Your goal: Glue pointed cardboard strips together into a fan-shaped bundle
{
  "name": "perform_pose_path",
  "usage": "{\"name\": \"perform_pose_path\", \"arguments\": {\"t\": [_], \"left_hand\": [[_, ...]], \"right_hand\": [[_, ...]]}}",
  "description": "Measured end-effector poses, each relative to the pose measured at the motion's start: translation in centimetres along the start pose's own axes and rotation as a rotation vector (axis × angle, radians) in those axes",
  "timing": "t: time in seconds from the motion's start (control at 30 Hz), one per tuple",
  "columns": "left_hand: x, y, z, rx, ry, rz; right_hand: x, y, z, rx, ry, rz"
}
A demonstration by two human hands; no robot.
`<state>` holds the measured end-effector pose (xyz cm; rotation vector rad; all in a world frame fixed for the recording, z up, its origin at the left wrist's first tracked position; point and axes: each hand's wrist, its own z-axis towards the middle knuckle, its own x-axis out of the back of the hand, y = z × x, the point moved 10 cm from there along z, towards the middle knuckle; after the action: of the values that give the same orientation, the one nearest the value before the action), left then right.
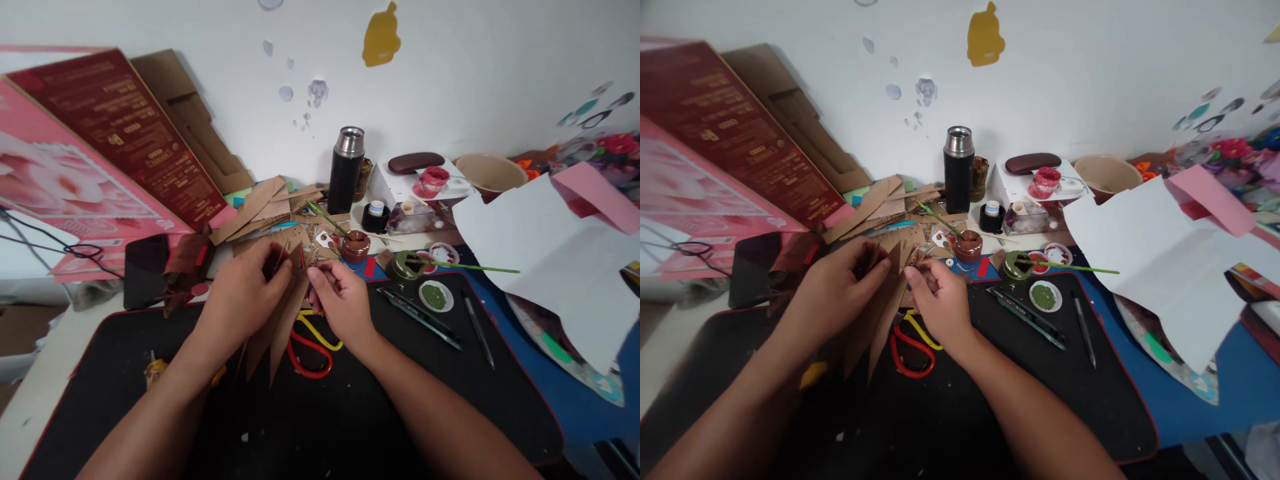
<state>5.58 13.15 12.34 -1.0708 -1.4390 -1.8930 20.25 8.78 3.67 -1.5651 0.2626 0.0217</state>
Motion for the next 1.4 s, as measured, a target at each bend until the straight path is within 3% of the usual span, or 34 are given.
{"name": "perform_pose_path", "arguments": {"t": [0.3, 1.4], "left_hand": [[0.2, 0.5, 0.0, -0.012, -0.019, -0.081], [-0.3, 1.2, -0.7, -0.068, -0.006, 0.000]], "right_hand": [[0.2, -0.4, 0.1, -0.049, 0.002, 0.057], [-0.3, 0.2, 0.1, -0.080, -0.059, 0.042]]}}
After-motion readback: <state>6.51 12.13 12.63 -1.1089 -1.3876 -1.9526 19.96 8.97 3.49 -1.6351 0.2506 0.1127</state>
